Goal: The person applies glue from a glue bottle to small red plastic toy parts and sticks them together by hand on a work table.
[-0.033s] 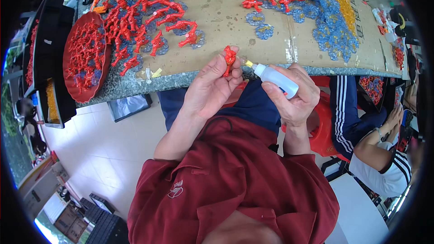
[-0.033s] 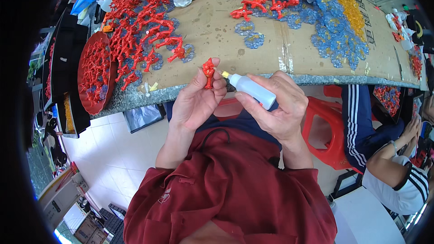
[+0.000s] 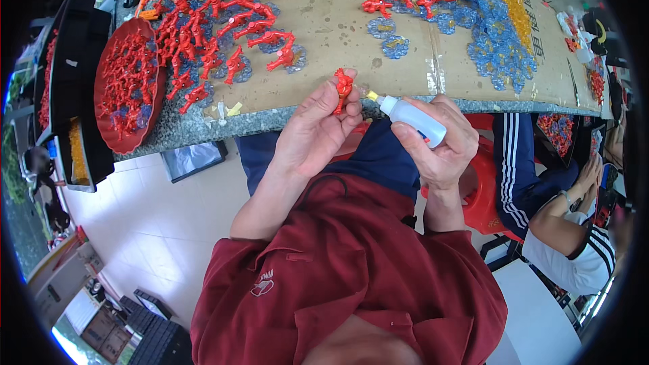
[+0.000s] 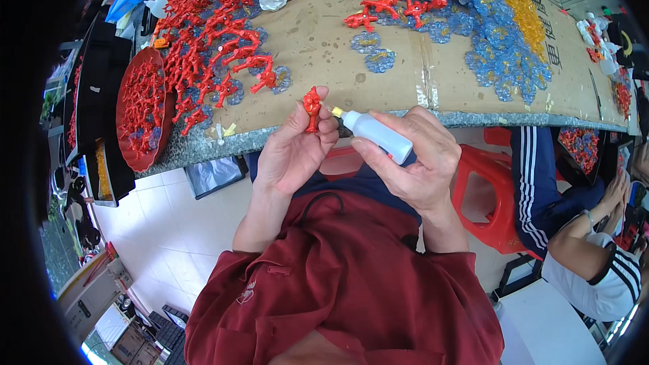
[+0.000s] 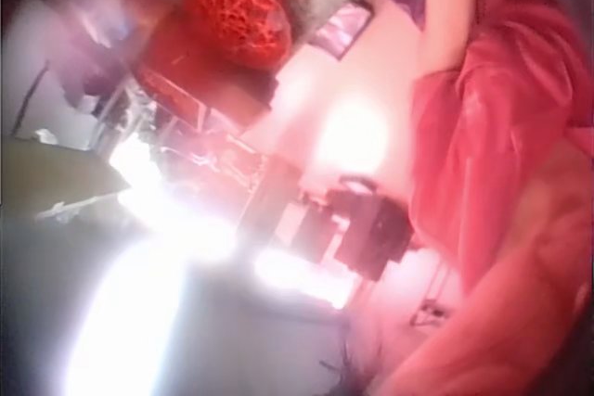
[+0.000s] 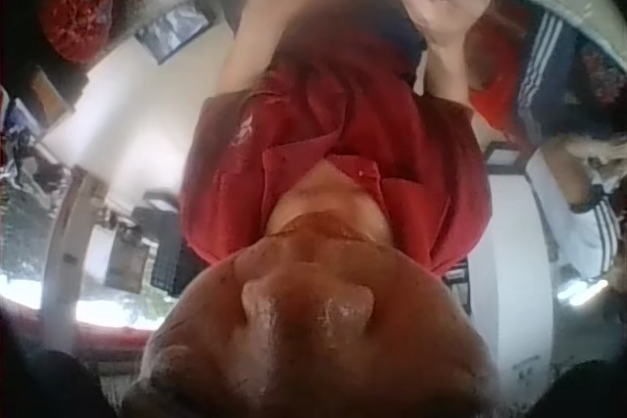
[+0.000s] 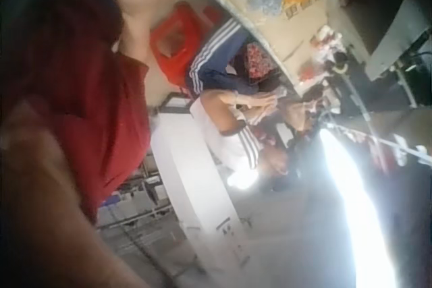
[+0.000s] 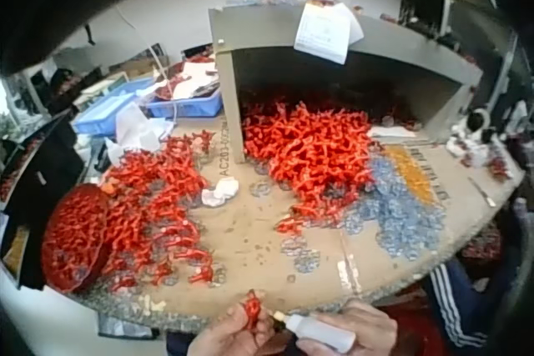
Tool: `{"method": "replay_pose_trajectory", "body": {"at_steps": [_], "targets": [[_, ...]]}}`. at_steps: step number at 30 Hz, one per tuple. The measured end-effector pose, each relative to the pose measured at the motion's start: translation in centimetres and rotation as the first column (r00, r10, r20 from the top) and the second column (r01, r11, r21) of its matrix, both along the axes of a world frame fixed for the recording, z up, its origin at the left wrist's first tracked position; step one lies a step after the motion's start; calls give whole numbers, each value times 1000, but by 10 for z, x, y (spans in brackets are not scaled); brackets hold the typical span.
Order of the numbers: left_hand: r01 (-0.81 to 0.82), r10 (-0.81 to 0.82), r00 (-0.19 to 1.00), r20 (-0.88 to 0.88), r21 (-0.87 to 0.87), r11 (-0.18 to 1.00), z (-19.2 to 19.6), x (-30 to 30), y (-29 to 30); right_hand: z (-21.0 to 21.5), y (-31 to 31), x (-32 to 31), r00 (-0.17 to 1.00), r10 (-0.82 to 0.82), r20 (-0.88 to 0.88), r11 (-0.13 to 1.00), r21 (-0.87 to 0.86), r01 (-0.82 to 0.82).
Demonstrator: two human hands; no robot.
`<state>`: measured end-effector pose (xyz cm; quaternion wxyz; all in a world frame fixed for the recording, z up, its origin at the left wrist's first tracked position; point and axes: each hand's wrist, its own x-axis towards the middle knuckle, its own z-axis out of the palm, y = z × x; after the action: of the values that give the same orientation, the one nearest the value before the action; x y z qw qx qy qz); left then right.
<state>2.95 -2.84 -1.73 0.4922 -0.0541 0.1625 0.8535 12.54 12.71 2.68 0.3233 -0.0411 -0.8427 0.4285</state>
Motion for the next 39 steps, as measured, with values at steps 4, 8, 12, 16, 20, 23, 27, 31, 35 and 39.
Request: {"method": "replay_pose_trajectory", "body": {"at_steps": [4,8,12,16,20,23,27,31,35,39], "targets": [[-2,1,1000,-9,-36,999,1,0,1,3,0,2,1000,-22,13,999,-32,23],[7,-9,999,-43,-53,999,3,0,2,7,2,3,1000,-10,7,998,-57,11],[4,-9,998,-59,-76,997,2,1,2,4,2,2,1000,14,-7,999,-48,-14],[6,-13,997,-70,-105,994,2,0,2,4,1,2,1000,13,22,998,-56,-12],[3,-14,995,-98,-112,994,1,0,1,8,4,4,997,30,72,996,-84,-24],[6,-15,996,-90,-94,996,2,-2,1,4,8,7,999,22,39,968,-251,-12],[1,-7,995,-100,-51,999,1,-3,-2,-3,1,-4,996,-69,60,869,-486,90],[-11,-4,989,-148,-97,995,1,0,-11,-18,-2,-31,996,-59,74,966,-249,76],[-54,35,990,-139,-133,990,2,1,-18,-31,-17,-60,994,-85,68,993,-74,90],[-65,45,991,-128,-159,985,3,1,-22,-35,-20,-63,997,-48,58,994,-95,53]]}}
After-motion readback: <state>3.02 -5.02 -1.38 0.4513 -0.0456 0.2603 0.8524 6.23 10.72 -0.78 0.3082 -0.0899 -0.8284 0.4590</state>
